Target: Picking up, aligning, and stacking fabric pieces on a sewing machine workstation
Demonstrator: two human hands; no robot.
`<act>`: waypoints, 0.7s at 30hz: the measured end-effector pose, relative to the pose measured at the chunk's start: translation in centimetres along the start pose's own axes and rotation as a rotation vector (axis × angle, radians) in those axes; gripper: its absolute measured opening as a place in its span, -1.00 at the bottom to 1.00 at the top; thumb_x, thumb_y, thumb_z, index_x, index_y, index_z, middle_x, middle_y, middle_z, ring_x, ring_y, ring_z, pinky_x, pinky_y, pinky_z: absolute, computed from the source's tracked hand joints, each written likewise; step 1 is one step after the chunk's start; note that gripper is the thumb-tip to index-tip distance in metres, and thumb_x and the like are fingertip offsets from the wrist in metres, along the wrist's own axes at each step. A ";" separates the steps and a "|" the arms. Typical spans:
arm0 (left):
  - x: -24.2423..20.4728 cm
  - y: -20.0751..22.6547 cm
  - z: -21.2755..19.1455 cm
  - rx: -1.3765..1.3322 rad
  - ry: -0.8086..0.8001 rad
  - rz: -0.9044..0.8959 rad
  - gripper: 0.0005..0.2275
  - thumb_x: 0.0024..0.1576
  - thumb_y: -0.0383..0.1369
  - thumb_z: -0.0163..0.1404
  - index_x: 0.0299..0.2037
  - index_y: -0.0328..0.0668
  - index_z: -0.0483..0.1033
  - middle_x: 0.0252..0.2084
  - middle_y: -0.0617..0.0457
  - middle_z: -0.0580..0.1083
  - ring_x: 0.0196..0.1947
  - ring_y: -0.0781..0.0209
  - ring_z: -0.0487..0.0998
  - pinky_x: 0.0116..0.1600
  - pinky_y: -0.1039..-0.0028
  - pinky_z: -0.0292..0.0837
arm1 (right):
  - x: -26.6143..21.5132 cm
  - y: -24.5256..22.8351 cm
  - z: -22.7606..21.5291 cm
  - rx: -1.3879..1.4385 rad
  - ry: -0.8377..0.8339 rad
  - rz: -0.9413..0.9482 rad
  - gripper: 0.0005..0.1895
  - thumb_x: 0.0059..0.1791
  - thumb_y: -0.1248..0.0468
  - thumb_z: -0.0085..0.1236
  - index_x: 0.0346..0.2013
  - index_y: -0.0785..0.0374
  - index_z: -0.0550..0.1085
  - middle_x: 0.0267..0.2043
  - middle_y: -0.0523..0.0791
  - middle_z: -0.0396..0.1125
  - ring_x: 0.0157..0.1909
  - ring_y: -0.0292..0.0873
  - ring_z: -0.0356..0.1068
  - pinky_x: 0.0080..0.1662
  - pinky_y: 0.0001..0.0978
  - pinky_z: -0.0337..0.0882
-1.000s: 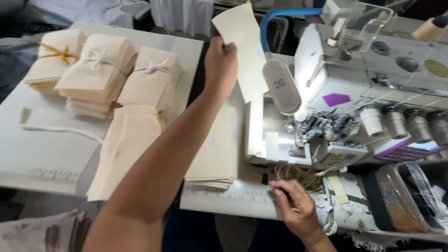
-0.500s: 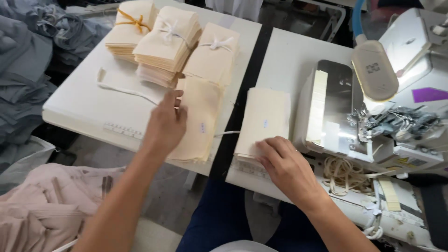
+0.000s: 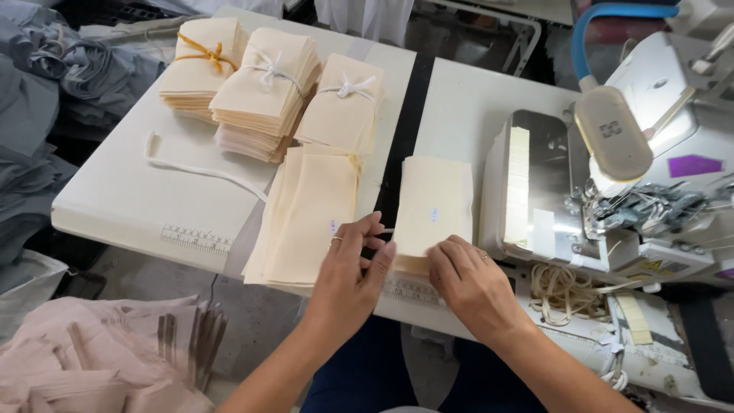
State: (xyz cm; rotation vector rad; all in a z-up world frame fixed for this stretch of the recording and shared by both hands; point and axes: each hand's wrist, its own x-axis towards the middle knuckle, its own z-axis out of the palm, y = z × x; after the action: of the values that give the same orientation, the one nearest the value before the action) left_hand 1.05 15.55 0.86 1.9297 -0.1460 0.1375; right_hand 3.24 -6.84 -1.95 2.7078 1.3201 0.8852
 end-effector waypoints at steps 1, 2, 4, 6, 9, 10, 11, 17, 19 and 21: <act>0.2 0.5 0.2 -0.092 -0.068 -0.137 -0.46 0.24 -0.08 -0.16 0.38 -0.18 0.21 0.02 0.09 0.40 -0.08 0.30 0.46 -0.19 0.50 0.46 | 0.3 0.0 -0.9 0.059 0.060 0.032 -0.76 0.06 0.36 0.15 -0.03 0.44 0.42 -0.06 0.07 0.36 0.02 0.10 0.43 -0.03 -0.06 0.51; 0.4 1.1 0.4 -0.184 -0.137 -0.272 -0.33 0.19 0.03 -0.19 0.46 -0.14 0.08 0.09 0.09 0.33 -0.05 0.32 0.41 -0.07 0.48 0.47 | 0.7 0.0 -1.7 0.118 0.119 0.064 -0.74 0.05 0.39 0.17 -0.02 0.48 0.39 -0.04 0.08 0.34 0.01 0.11 0.42 0.01 -0.02 0.51; 1.5 1.8 0.8 -0.259 -0.175 -0.363 -0.32 0.17 0.02 -0.16 0.46 -0.17 0.10 0.14 0.09 0.42 0.11 0.29 0.44 0.12 0.45 0.38 | -0.7 -1.1 -2.3 0.091 0.105 0.025 -0.69 0.03 0.34 0.20 0.02 0.41 0.40 -0.01 0.03 0.33 -0.01 0.01 0.40 -0.04 -0.11 0.56; 2.3 1.8 1.2 -0.324 -0.215 -0.458 -0.31 0.16 0.02 -0.13 0.46 -0.20 0.12 0.20 0.08 0.50 0.26 0.27 0.46 0.30 0.43 0.29 | -1.2 -2.3 -3.1 0.072 0.096 -0.007 -0.65 0.02 0.30 0.23 0.06 0.34 0.41 0.02 -0.02 0.33 -0.02 -0.09 0.37 -0.08 -0.20 0.60; 2.8 1.0 2.4 -0.250 -0.255 -0.525 -0.56 0.27 -0.22 -0.14 0.39 0.11 0.35 -0.24 0.17 0.39 -0.12 0.26 0.42 -0.04 0.39 0.35 | -2.2 -3.5 -4.2 0.275 0.085 0.049 -0.81 0.09 0.29 0.09 -0.02 0.24 0.51 0.03 -0.09 0.39 0.07 -0.03 0.44 -0.03 -0.14 0.41; 2.4 0.8 2.8 -0.207 -0.198 -0.373 -0.50 0.28 -0.24 -0.15 0.47 -0.01 0.19 -0.34 0.15 0.31 -0.31 0.27 0.34 -0.18 0.38 0.25 | -3.3 -3.3 -3.8 0.411 0.138 0.200 -0.70 0.08 0.26 0.09 0.09 0.28 0.46 0.13 -0.01 0.31 0.16 0.02 0.40 0.12 -0.12 0.43; 2.1 0.7 3.3 -0.168 -0.144 -0.219 -0.43 0.30 -0.26 -0.17 0.54 -0.13 0.03 -0.44 0.13 0.23 -0.49 0.28 0.26 -0.33 0.37 0.15 | -4.5 -3.1 -3.5 0.544 0.190 0.354 -0.58 0.07 0.22 0.09 0.19 0.33 0.40 0.24 0.07 0.22 0.25 0.07 0.36 0.26 -0.10 0.45; -1.4 6.7 7.1 -0.463 -0.250 0.251 -0.42 0.34 -0.46 -0.10 0.54 0.11 -0.05 -0.13 -0.02 0.47 -0.24 0.26 0.48 -0.18 0.51 0.40 | -9.5 -1.4 -7.4 1.416 0.492 1.045 -0.34 0.06 0.28 -0.04 0.47 0.32 0.16 0.14 0.08 0.38 -0.04 -0.14 0.41 0.01 -0.30 0.43; -2.2 7.1 8.9 -0.426 -0.277 0.249 -0.43 0.35 -0.45 -0.12 0.54 0.12 -0.05 -0.26 0.05 0.40 -0.41 0.32 0.28 -0.30 0.51 0.24 | -10.5 -2.3 -8.7 1.208 0.540 1.102 -0.40 0.01 0.37 0.05 0.37 0.34 0.28 0.09 0.06 0.42 -0.03 -0.17 0.43 0.05 -0.39 0.44; -2.5 7.1 10.6 -0.389 -0.299 0.249 -0.45 0.37 -0.44 -0.15 0.55 0.14 -0.04 -0.39 0.12 0.33 -0.58 0.38 0.09 -0.42 0.51 0.07 | -11.5 -2.5 -9.4 1.000 0.578 1.149 -0.45 -0.05 0.47 0.14 0.27 0.35 0.40 0.03 0.04 0.47 -0.03 -0.21 0.44 0.08 -0.48 0.45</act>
State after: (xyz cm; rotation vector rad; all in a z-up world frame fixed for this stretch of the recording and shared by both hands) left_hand -2.37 3.26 3.23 1.5285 -0.5719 -0.0161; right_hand -8.79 -15.76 -0.22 4.3170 -0.1650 1.3443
